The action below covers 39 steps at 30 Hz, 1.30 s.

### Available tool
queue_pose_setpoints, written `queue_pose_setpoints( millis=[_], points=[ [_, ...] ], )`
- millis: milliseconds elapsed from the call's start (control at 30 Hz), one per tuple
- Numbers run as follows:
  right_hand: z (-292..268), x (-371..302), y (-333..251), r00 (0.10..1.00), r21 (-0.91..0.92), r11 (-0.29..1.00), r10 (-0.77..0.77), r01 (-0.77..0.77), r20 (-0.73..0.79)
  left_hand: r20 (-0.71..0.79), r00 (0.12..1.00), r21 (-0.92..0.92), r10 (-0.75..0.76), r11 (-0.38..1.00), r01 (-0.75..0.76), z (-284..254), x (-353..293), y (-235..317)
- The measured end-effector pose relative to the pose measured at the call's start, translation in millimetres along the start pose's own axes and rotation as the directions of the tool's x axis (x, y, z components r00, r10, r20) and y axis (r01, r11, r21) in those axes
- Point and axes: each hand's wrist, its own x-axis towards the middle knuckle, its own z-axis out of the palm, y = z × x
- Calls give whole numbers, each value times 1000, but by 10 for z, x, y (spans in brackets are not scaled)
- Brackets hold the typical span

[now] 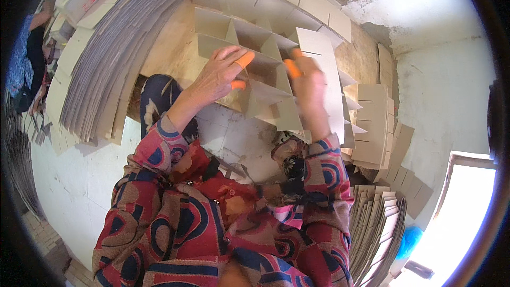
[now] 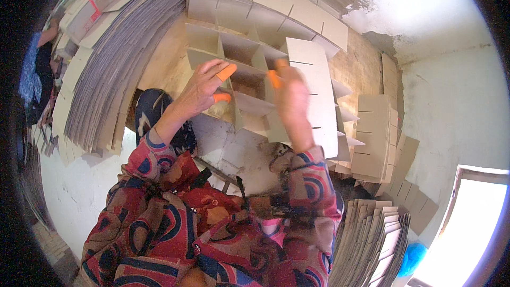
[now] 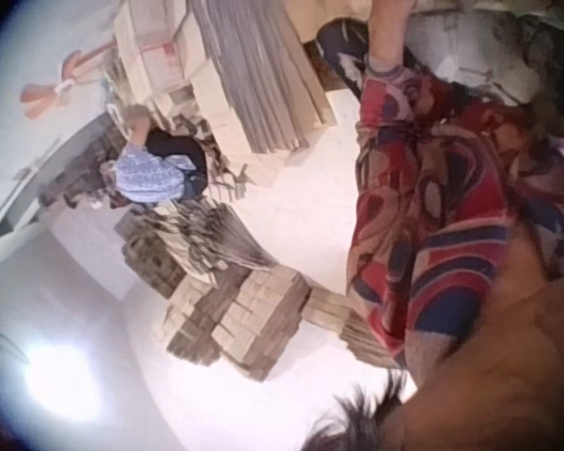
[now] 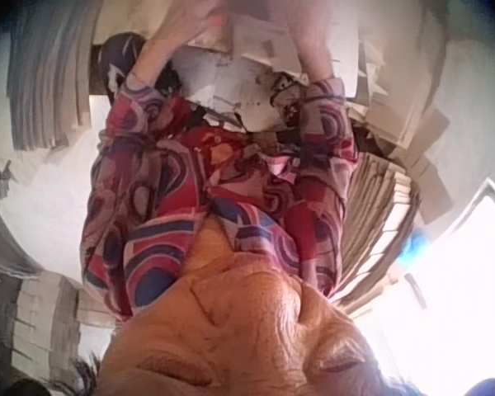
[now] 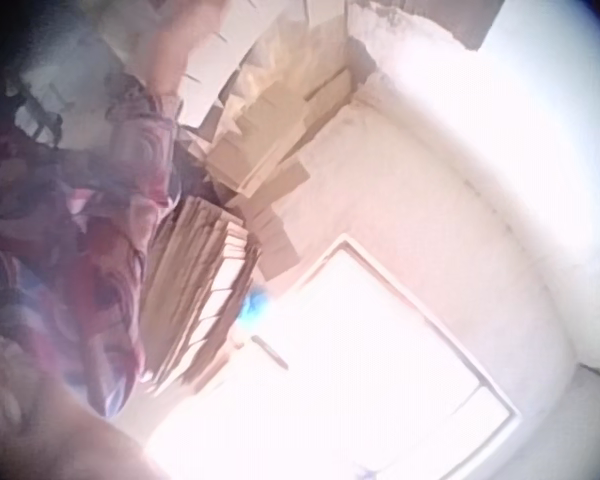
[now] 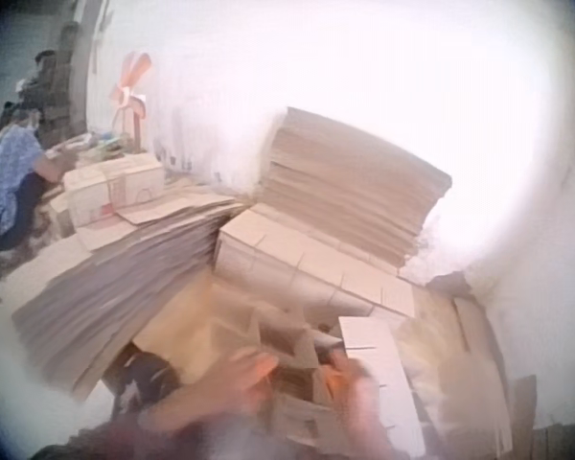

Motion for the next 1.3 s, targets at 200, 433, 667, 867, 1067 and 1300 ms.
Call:
queue_pose_setpoints(
  millis=[200, 433, 667, 867, 1067, 1300],
  points=[
    [-710, -517, 955, 852, -255, 856, 497, -450, 165, 220, 975, 7, 29, 1000, -31, 67, 539, -47],
    [-914, -512, 1103, 714, 328, 636, 643, -699, 277, 388, 916, -66, 105, 994, -85, 387, 1207, -357],
    [-1348, -597, 1505, 660, 567, 517, 749, -642, 63, 424, 886, -40, 185, 982, -186, 722, 1396, -506],
    [-1774, -618, 1359, 506, 611, 552, 819, -567, -270, 515, 854, -72, 66, 997, -34, 606, 1350, -340],
    [-2385, -1029, 1671, 234, 364, 681, 619, -636, -750, 106, 982, 136, 158, 976, -172, -182, 1099, -11],
    [-2354, -1442, 2357, 534, -278, 531, 422, -800, -732, -243, 965, 531, 100, 846, 46, -1562, 543, 252]
  ],
)
